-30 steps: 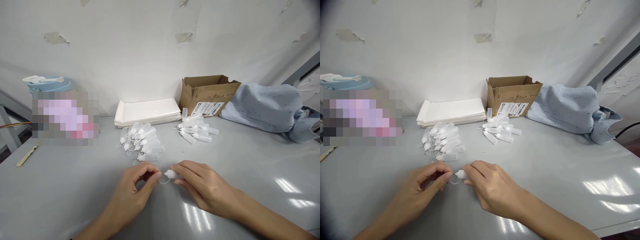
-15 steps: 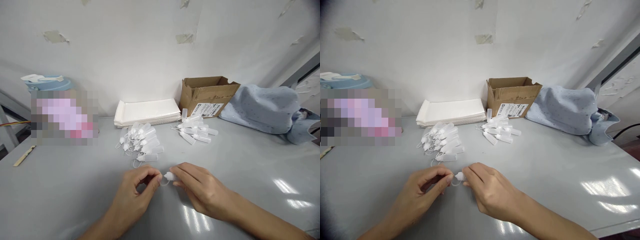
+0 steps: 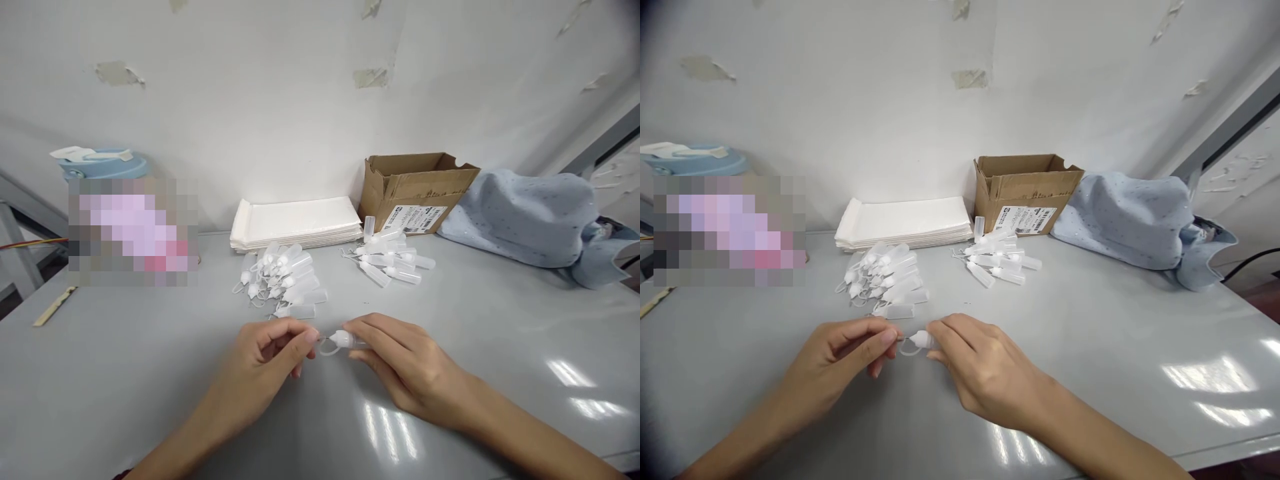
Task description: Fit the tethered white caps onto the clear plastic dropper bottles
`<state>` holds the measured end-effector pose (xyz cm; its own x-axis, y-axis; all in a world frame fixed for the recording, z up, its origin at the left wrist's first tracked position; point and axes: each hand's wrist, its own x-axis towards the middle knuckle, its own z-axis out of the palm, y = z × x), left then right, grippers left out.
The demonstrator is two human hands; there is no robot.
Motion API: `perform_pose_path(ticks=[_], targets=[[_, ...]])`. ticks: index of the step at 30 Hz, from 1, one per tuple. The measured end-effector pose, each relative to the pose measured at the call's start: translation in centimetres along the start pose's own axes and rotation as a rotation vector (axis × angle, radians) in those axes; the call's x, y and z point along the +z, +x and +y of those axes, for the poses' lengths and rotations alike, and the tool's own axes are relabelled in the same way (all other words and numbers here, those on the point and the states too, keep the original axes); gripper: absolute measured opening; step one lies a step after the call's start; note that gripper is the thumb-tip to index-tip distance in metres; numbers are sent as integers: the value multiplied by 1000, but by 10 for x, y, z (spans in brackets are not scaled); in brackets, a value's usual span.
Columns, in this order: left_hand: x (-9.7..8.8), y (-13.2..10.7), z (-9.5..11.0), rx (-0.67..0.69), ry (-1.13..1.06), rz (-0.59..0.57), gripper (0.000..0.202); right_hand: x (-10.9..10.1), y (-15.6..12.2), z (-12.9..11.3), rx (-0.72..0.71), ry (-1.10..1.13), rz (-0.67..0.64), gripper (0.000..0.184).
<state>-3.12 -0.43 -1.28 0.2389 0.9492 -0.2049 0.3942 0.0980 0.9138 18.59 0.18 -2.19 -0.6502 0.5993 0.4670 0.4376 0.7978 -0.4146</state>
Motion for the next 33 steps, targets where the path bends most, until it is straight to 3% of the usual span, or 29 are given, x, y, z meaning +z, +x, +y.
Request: perform_pose_path(ticks=[5,12,21,25,29,31,33], targets=[[7,-2,1,31,5,-15,24,5,0,2,-33,-16,0,18],[11,-2,-1,122,93,-11,25,8,-2,-1,-82,-64,5,15],[12,0,-3,140,198,-38,26,12,0,4,-74,-64,-49,20],[6,1,-2,209,361,-100,27,13,1,6,-76,-60,-97,21],[-12,-2,3,242,454,-157,27,9,2,14,-36,-55,-101,24],[-26,-3,5,273,407,14,25,4,4,22,45,-93,-42,32],[-41,-2,5,250,389,387,24,-1,4,33,138,-186,15,36]])
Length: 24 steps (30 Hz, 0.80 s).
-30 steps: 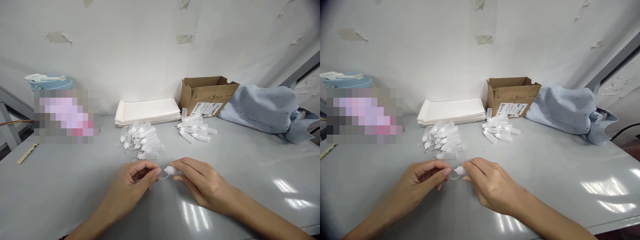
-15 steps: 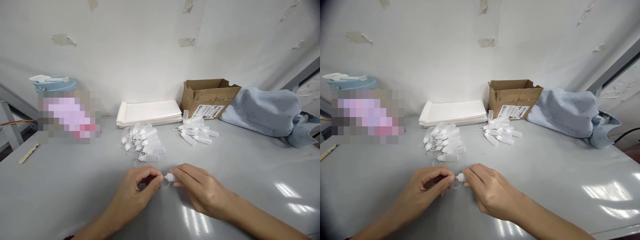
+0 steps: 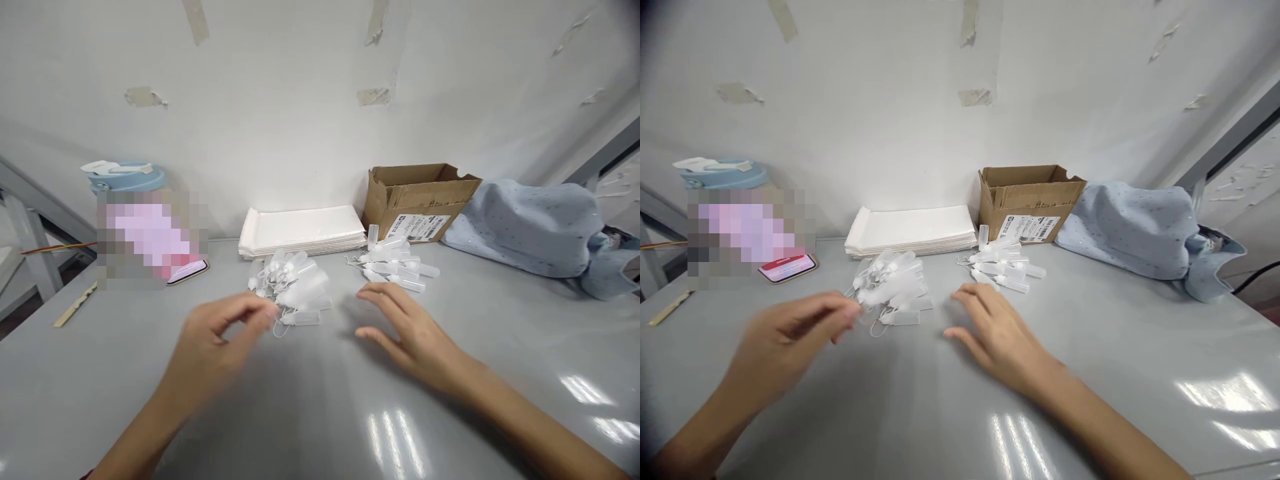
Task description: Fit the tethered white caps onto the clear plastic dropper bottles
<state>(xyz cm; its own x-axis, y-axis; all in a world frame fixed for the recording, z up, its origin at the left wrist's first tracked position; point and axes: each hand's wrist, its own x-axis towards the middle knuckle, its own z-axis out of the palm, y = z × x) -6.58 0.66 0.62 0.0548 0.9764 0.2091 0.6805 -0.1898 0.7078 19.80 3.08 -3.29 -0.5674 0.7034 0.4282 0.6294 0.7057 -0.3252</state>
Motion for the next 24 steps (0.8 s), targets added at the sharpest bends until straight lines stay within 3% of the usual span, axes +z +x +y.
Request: perform_pose_path(ticks=[2,3,8,14,24], targets=[[-7,7,-9,-161,68,293,22,-1,1,12,66,-108,34,34],[-8,11,-14,-215,100,371,22,0,1,17,85,-157,37,34],[1,24,-37,-240,308,242,25,6,1,31,124,-309,-24,30],[6,25,-43,-210,372,110,33,6,2,31,125,-376,-81,25],[-1,24,-37,-234,414,215,24,1,4,28,204,-227,-120,28]])
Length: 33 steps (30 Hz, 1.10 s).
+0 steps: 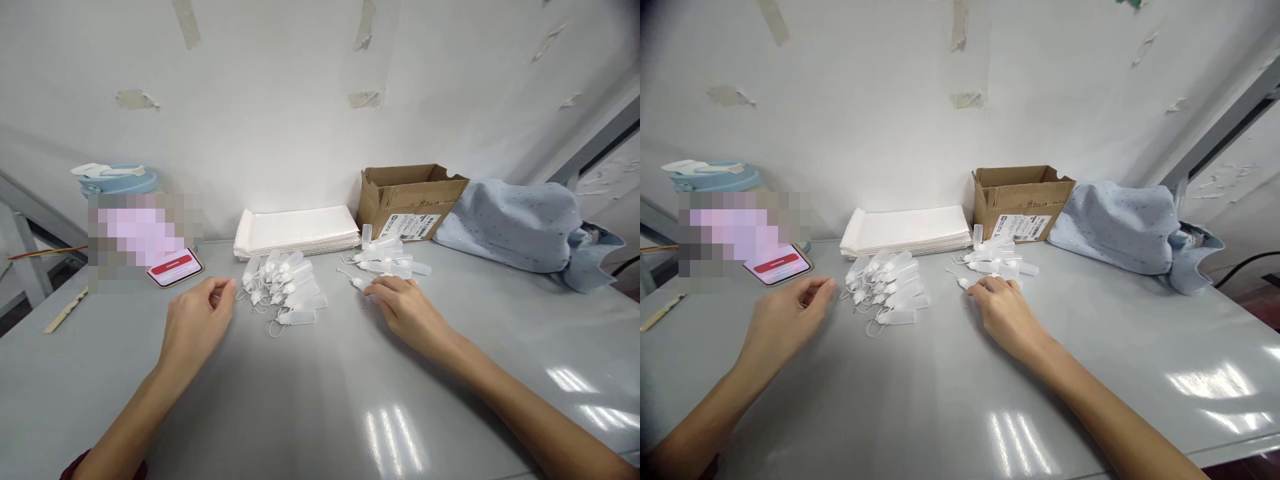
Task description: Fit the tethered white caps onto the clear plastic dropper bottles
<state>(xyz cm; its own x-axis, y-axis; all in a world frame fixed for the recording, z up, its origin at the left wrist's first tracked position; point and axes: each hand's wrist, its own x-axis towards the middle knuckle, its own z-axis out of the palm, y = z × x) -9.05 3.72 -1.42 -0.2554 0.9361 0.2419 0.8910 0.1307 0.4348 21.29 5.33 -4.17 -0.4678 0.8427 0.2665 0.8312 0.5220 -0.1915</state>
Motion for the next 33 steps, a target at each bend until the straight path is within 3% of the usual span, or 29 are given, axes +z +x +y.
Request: perform_pose_path(ticks=[4,6,8,15,20,33], targets=[[1,-12,7,110,-93,114,20,-8,-4,-12,-15,261,161,19],[5,-20,13,208,-151,102,19,-12,-7,-19,-15,413,236,16],[9,-27,18,299,-219,19,18,-16,-10,-26,8,534,241,15],[15,-38,27,526,-410,-262,23,-27,-13,-40,119,781,80,13],[12,-40,29,518,-390,-248,13,-29,-13,-43,115,822,60,13],[8,-41,28,521,-410,-268,12,-26,-15,-41,92,819,81,12]])
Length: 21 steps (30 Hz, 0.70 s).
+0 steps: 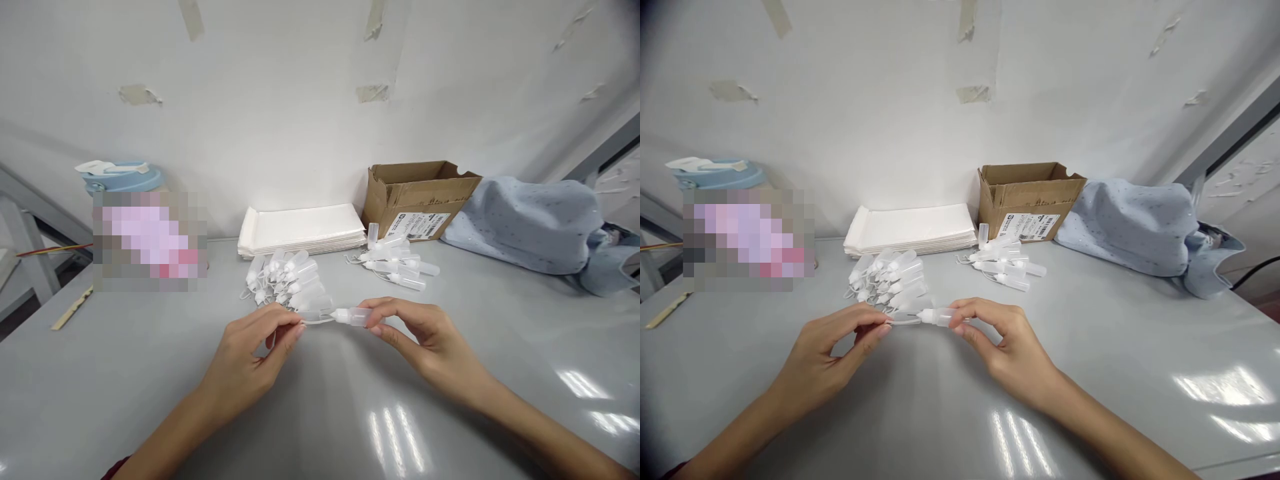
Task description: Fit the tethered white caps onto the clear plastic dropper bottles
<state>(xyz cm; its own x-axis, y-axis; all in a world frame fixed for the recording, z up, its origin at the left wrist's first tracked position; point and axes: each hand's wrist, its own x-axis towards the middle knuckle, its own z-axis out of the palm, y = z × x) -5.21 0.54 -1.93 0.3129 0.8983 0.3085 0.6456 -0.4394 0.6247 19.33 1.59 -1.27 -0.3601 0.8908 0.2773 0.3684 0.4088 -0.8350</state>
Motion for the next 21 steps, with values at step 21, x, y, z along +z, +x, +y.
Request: perform_pose_path(ticks=[21], targets=[[9,-1,0,172,-92,-4,15,3,-1,-4,66,41,-119,8]])
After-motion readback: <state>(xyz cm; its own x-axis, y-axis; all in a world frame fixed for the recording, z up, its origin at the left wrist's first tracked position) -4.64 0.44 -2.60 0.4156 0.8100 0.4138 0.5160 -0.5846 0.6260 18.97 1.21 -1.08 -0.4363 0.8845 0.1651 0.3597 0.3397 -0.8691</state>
